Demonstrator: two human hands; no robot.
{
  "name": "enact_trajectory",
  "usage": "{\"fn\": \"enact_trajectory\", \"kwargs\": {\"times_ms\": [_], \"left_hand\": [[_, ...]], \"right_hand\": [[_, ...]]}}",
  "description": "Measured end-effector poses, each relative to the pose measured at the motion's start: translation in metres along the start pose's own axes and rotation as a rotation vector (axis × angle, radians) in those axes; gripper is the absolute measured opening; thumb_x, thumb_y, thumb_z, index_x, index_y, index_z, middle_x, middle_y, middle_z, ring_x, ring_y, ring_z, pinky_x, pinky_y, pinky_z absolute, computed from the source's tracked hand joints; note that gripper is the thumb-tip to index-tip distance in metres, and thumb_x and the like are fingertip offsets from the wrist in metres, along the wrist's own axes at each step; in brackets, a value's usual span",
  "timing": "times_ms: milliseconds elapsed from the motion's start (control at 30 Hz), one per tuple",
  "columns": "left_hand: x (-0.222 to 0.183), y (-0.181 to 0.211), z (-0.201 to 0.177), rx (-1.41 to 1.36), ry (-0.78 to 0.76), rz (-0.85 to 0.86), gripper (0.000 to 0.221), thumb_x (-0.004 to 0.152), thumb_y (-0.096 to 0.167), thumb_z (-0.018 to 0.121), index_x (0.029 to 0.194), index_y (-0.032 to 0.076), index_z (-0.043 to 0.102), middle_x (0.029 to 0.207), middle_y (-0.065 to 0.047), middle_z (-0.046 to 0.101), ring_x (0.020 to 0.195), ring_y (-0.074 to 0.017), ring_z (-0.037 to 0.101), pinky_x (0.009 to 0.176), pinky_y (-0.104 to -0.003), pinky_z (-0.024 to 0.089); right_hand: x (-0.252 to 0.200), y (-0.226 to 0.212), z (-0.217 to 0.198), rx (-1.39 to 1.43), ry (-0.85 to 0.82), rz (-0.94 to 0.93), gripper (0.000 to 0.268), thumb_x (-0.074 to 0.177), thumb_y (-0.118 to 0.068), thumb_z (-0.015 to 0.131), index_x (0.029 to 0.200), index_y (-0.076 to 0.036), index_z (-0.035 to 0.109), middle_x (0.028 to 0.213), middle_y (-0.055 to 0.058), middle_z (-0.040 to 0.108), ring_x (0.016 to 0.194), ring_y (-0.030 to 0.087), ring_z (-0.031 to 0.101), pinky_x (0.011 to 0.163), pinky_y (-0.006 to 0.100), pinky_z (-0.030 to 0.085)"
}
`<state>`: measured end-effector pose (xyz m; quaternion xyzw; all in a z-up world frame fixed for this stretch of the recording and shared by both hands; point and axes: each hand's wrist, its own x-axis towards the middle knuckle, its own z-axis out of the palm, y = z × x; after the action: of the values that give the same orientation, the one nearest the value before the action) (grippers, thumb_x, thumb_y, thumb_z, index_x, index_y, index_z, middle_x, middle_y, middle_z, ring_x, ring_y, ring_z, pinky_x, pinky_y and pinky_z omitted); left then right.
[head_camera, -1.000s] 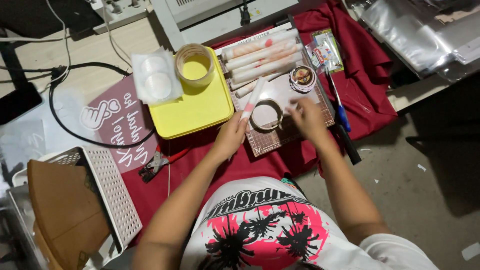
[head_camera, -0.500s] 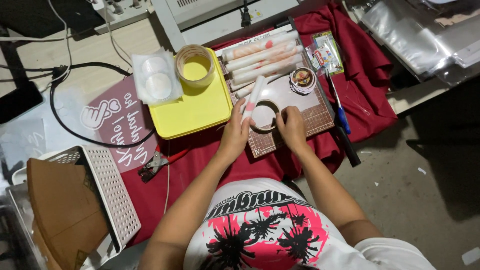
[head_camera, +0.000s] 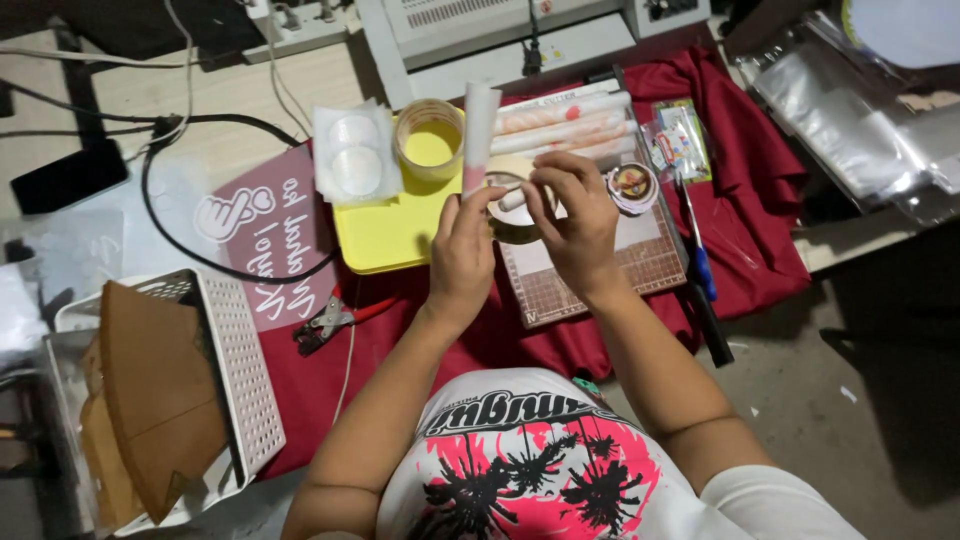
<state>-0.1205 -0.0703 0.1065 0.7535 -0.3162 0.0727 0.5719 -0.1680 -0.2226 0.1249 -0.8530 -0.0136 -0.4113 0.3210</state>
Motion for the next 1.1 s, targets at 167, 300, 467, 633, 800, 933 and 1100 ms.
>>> {"fn": "enact_trajectory", "kwargs": {"times_ms": [167,300,467,633,800,933,1100], "left_hand": [[-0.005,-0.015,-0.009,-0.019,0.069,-0.05,0.027,0.104,-0.003,0.051,0.128,0.005,0.062,0.109,-0.016,0.062,0.096,-0.0303,0.065,0.083,-0.039,0.053],[-0.009,-0.019,-0.017,-0.083,0.104,-0.086,0.024,0.108,0.005,0.054,0.13,0.005,0.062,0.111,-0.013,0.063,0.094,-0.0243,0.065,0.083,-0.034,0.053],[-0.004,-0.007,-0.02,-0.139,0.044,-0.105,0.042,0.095,0.016,0.074,0.133,0.005,0.059,0.107,-0.01,0.056,0.076,-0.0156,0.054,0.068,-0.029,0.049],[-0.003,-0.002,-0.02,-0.029,0.001,-0.03,0.056,0.083,0.018,0.086,0.131,0.007,0.059,0.103,-0.009,0.054,0.066,-0.0125,0.05,0.057,-0.028,0.048],[-0.01,-0.009,-0.013,-0.023,0.04,0.035,0.036,0.089,0.009,0.08,0.121,0.007,0.063,0.107,-0.011,0.059,0.083,-0.0197,0.064,0.066,-0.031,0.054],[-0.011,-0.014,-0.013,-0.093,0.029,-0.037,0.024,0.092,0.005,0.078,0.112,0.005,0.064,0.103,-0.011,0.06,0.082,-0.0193,0.066,0.064,-0.031,0.054],[-0.01,-0.014,-0.014,-0.09,0.066,-0.027,0.017,0.094,0.004,0.075,0.107,0.004,0.064,0.097,-0.01,0.063,0.082,-0.0192,0.068,0.066,-0.032,0.055]], "right_hand": [[-0.008,-0.008,0.02,0.485,-0.093,0.262,0.02,0.099,0.003,0.072,0.117,0.0,0.065,0.13,0.013,0.063,0.114,0.02,0.065,0.095,0.032,0.057],[-0.014,-0.003,0.02,0.854,-0.178,0.449,0.021,0.109,0.0,0.054,0.127,0.002,0.064,0.143,0.014,0.061,0.13,0.018,0.061,0.115,0.033,0.05],[-0.009,-0.007,0.013,0.875,-0.234,0.469,0.025,0.107,0.001,0.054,0.13,0.002,0.062,0.149,0.014,0.058,0.136,0.018,0.058,0.118,0.032,0.047],[-0.01,-0.007,0.01,0.81,-0.232,0.466,0.022,0.104,0.004,0.059,0.126,0.004,0.062,0.149,0.014,0.056,0.129,0.015,0.059,0.11,0.029,0.05],[-0.013,0.001,0.016,0.869,-0.214,0.482,0.014,0.104,0.005,0.062,0.117,0.004,0.064,0.15,0.014,0.056,0.103,0.009,0.063,0.09,0.025,0.055],[-0.01,-0.007,0.018,0.795,-0.212,0.435,0.012,0.102,0.006,0.063,0.114,0.003,0.064,0.148,0.014,0.056,0.102,0.01,0.065,0.09,0.026,0.057],[-0.006,-0.014,0.022,0.122,-0.114,-0.043,0.022,0.091,0.011,0.072,0.107,0.0,0.063,0.125,0.013,0.062,0.118,0.031,0.061,0.1,0.04,0.053]]}}
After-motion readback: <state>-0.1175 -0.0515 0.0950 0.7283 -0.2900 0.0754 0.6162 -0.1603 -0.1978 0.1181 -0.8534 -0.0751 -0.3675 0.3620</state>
